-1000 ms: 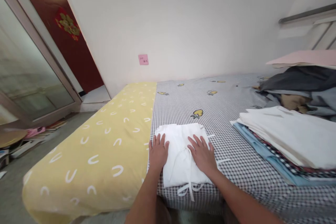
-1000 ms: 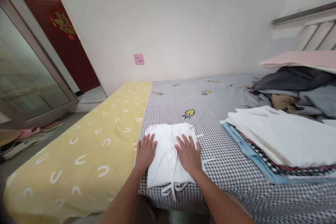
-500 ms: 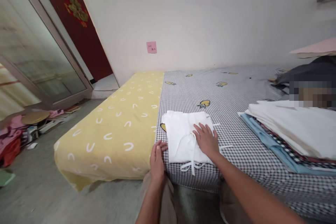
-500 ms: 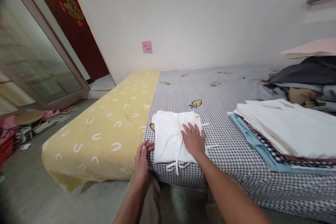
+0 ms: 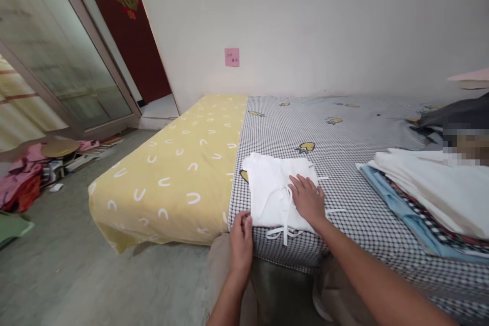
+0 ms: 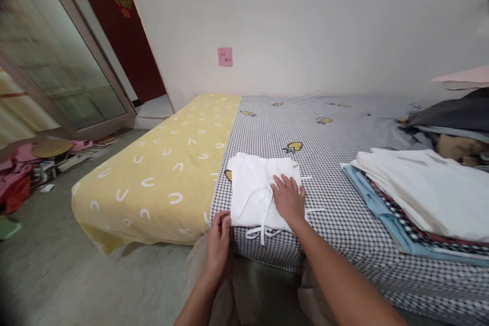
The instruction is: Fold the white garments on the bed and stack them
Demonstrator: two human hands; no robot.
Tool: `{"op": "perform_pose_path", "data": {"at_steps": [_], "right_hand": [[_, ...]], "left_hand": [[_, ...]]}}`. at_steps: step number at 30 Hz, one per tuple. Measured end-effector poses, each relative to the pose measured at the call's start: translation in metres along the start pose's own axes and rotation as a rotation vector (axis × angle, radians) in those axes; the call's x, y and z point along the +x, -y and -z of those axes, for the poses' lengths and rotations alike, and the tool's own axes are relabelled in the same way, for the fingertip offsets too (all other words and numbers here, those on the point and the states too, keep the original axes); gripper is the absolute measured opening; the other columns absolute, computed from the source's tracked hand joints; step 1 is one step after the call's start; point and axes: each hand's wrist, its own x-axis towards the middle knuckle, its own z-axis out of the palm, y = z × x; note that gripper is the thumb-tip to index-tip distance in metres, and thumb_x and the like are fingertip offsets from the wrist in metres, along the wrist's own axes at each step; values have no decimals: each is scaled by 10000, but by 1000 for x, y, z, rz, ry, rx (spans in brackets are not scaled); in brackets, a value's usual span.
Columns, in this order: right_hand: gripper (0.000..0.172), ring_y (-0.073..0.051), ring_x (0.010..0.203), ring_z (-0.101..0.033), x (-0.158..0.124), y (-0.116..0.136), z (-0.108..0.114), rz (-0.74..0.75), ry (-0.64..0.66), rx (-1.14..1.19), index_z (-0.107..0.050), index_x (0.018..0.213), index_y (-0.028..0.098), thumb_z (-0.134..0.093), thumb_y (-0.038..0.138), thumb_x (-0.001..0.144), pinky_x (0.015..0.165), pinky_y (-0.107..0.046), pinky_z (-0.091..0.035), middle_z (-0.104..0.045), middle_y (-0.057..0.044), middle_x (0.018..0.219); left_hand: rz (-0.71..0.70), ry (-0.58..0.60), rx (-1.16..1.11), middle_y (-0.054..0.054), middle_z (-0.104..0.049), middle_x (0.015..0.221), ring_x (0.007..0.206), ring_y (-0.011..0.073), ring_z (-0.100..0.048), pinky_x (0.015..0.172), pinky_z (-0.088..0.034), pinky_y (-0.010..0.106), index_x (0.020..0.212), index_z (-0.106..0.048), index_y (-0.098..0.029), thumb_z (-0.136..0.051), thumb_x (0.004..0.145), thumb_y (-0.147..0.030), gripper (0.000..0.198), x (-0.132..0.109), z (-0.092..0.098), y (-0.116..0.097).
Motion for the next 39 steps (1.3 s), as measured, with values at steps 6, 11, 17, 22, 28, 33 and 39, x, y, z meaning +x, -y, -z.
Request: {"op": "perform_pose_path", "data": {"at_steps": [6,11,17,22,28,33,39], "right_hand": [[519,-294,1477,-369,1,-3,-3,12,-29,9,-544,1472,291,-248,432,1070,1174,-588,-274,-486,-47,1583],[513,-293,1472,-371,1,-4,-4,15,-33,7,-552,1462,292,-249,428,1070,1173,-588,-273,-482,-46,1587],[516,-283,1478,-362,1,-2,-2,13,-17,-22,-536,1475,303,-235,427,1075,1170,-572,-281,-469,-42,1596],[505,-285,1471,-368,1,-3,-4,7,-25,-16,-547,1467,309,-254,428,1073,1172,-570,-280,-474,-44,1592],[499,-302,1472,-370,3,-4,-4,18,-34,17,-556,1457,303,-275,438,1068,1167,-585,-280,-482,-52,1585],[499,-309,1483,-355,3,-2,-1,8,-20,29,-547,1467,301,-279,442,1069,1179,-591,-255,-471,-46,1595],[496,-301,1493,-333,4,-1,0,-1,-12,33,-536,1475,318,-281,451,1071,1184,-588,-239,-461,-46,1601]], "left_hand": [[57,132,-106,27,-716,869,798,204,-658,747,-526,322,1060,-575,-271,-560,893,-490,275,-6,-9,4],[153,280,-342,0,-678,836,596,142,-571,535,-444,259,1099,-515,-261,-659,805,-556,441,-6,-10,1],[198,414,-445,-15,-670,786,605,156,-600,645,-493,293,1096,-577,-285,-712,778,-507,411,-7,-5,-10],[230,380,-428,7,-666,684,578,163,-579,688,-475,314,776,-590,-268,-627,843,-571,312,-2,-4,-15],[297,323,-481,6,-651,618,545,169,-554,650,-425,308,732,-608,-254,-691,806,-611,374,-1,-6,-18],[301,314,-483,4,-641,604,550,175,-534,665,-413,313,713,-616,-255,-711,790,-622,387,2,-6,-17],[320,274,-472,-2,-604,542,544,185,-507,652,-391,318,690,-624,-260,-781,725,-608,383,4,-6,-17]]}}
